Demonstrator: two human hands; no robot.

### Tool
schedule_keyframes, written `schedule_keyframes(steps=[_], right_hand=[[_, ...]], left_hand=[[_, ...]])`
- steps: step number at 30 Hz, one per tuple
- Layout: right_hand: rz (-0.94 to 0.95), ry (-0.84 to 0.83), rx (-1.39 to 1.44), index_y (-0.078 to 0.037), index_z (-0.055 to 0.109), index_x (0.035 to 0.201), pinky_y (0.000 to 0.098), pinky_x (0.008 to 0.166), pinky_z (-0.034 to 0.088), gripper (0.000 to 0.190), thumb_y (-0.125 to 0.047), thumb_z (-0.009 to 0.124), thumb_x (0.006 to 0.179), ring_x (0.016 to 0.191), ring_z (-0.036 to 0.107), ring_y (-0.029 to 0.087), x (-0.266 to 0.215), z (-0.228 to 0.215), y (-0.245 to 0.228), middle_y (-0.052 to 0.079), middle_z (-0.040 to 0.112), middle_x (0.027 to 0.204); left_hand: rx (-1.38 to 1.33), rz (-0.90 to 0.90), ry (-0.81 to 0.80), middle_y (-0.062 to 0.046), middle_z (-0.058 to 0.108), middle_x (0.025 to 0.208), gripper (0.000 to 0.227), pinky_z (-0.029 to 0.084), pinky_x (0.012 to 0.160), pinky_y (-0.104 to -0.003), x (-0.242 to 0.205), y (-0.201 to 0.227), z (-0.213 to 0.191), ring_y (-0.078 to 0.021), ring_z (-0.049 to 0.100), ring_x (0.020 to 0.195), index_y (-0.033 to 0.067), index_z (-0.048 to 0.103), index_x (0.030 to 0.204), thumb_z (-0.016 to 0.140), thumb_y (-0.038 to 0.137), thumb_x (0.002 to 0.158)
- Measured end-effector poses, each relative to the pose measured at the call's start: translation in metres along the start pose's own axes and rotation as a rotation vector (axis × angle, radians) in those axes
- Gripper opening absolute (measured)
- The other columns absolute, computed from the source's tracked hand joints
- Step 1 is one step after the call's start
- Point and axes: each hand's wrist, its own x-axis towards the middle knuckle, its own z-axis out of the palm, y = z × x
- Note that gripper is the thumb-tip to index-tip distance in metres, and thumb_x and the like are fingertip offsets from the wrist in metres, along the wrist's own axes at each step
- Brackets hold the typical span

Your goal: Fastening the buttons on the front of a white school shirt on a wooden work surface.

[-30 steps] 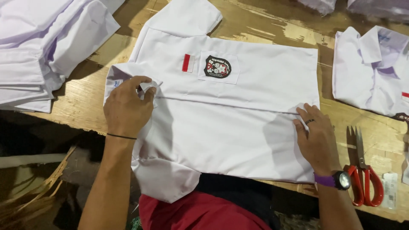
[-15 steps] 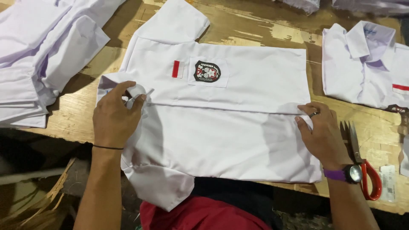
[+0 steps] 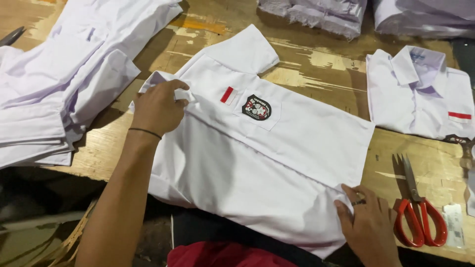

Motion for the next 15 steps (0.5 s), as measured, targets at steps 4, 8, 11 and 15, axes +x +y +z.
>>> schedule_keyframes(steps=[4,8,11,15], right_hand=[[0.054,0.12,-0.066,-0.033,0.068,0.132,0.0544,0.096,0.046,0.049,-0.057,0.053,0.093,0.119,0.06,0.032,-0.033,0.023,-0.011,0.0,0.063,0.136],[0.061,0.154,-0.101,-0.039,0.067,0.133,0.0513,0.092,0.051,0.051,-0.062,0.052,0.089,0.112,0.063,0.027,-0.054,0.037,-0.022,-0.005,0.064,0.131],[0.12,0.108,-0.118,-0.046,0.065,0.133,0.05,0.092,0.051,0.054,-0.068,0.051,0.085,0.112,0.064,0.023,-0.064,0.044,-0.031,-0.009,0.065,0.128],[0.099,0.287,-0.071,-0.039,0.073,0.124,0.0443,0.088,0.046,0.048,-0.063,0.055,0.087,0.099,0.065,0.024,-0.074,0.041,-0.055,-0.009,0.069,0.115]], left_hand=[[0.072,0.07,-0.032,-0.01,0.073,0.112,0.033,0.026,0.11,-0.06,0.035,0.022,-0.001,-0.036,0.064,0.109,0.0264,0.068,0.123,0.063,0.018,0.091],[0.104,0.182,-0.014,-0.002,0.073,0.11,0.04,0.023,0.094,-0.05,0.072,0.04,0.006,-0.0283,0.061,0.113,0.0273,0.07,0.118,0.054,0.009,0.087],[0.115,0.212,-0.067,-0.003,0.07,0.102,0.046,0.022,0.092,-0.048,0.093,0.058,0.009,-0.0288,0.059,0.111,0.0273,0.071,0.114,0.046,0.004,0.084],[0.077,0.138,-0.204,-0.004,0.063,0.116,0.064,0.018,0.101,-0.047,0.106,0.093,0.004,-0.0267,0.049,0.126,0.024,0.07,0.122,0.038,-0.003,0.073]])
